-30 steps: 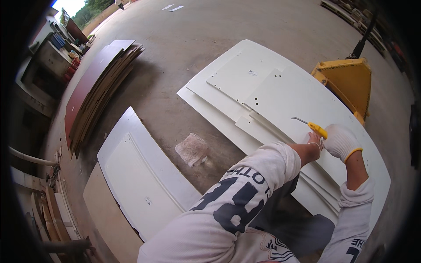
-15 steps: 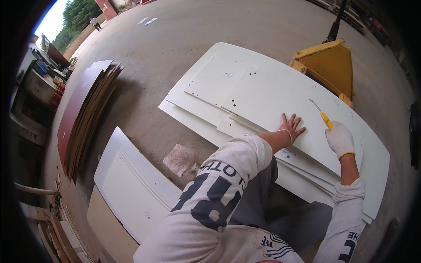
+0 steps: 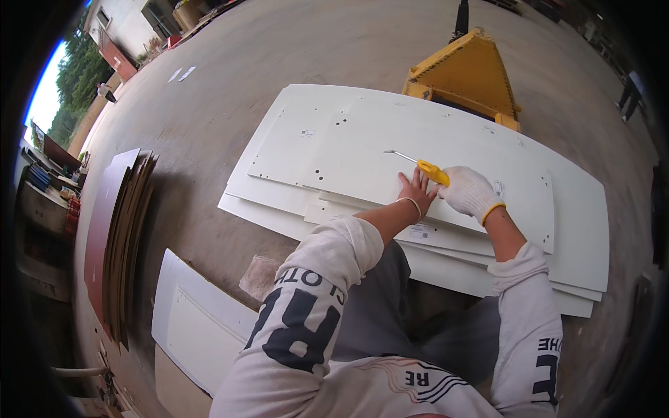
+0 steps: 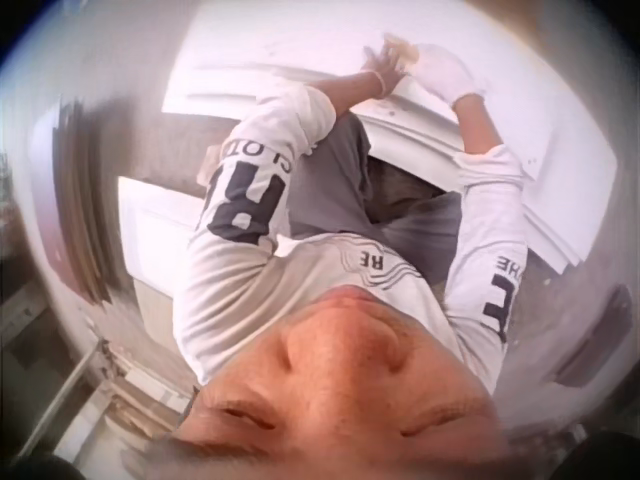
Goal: The person uses a utility knife to trim the edges of stacked white panels, then wipes the surfaces with a cloth. The person also uses a yellow tool to pry or separate a panel from the stack.
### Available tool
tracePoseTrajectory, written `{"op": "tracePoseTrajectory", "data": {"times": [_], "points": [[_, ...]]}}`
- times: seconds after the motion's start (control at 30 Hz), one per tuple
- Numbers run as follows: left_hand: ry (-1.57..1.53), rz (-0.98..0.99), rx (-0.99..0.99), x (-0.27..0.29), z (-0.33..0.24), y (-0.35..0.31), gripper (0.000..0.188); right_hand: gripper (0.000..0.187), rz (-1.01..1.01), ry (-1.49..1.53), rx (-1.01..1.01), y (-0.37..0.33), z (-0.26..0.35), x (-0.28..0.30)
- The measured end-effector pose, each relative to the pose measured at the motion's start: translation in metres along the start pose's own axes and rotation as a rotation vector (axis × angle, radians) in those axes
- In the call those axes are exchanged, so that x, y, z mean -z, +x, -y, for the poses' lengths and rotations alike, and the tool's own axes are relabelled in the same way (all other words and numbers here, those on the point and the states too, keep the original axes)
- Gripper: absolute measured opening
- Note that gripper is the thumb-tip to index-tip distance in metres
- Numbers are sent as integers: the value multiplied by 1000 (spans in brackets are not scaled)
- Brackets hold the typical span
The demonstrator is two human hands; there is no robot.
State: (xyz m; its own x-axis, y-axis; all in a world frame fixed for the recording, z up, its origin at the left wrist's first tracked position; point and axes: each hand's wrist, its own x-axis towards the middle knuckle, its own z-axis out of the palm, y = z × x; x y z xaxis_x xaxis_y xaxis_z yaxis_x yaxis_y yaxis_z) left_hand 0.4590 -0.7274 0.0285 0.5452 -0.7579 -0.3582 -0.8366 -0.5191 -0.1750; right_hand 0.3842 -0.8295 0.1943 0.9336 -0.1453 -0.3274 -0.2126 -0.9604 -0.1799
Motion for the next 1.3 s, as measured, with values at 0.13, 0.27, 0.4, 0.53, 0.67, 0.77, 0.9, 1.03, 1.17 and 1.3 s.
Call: {"op": "tracePoseTrajectory", "data": {"times": [0.13, 0.27, 0.4, 0.53, 0.67, 0.77, 0.9, 1.03, 1.17, 1.3], "points": [[317, -124, 62, -49, 16, 14, 64, 38, 124, 60, 42, 21, 38, -6], [708, -182, 58, -44, 15, 18, 66, 40, 279, 52, 137, 34, 22, -18], [80, 29, -40, 11, 5, -9, 79, 40, 90, -17, 1, 11, -18, -34], [84, 47, -22, 17, 10, -27, 101, 36, 148, 92, -214, -40, -50, -29], [103, 0, -25, 15, 10, -29, 102, 30, -76, 155, -451, -92, -103, -45], [139, -10, -24, 17, 6, -26, 103, 33, -155, 203, -667, -136, -135, -50], [107, 5, -23, 34, 2, -31, 102, 33, -140, 239, -776, -182, -143, -66], [17, -90, -15, 44, 16, -34, 99, 27, -144, 226, -681, -203, -144, -96], [-79, -204, -18, 47, 41, -29, 91, 28, -214, 302, -689, -218, -140, -97], [-49, -371, -37, 44, 57, -31, 77, 30, -280, 322, -630, -228, -143, -98]]}}
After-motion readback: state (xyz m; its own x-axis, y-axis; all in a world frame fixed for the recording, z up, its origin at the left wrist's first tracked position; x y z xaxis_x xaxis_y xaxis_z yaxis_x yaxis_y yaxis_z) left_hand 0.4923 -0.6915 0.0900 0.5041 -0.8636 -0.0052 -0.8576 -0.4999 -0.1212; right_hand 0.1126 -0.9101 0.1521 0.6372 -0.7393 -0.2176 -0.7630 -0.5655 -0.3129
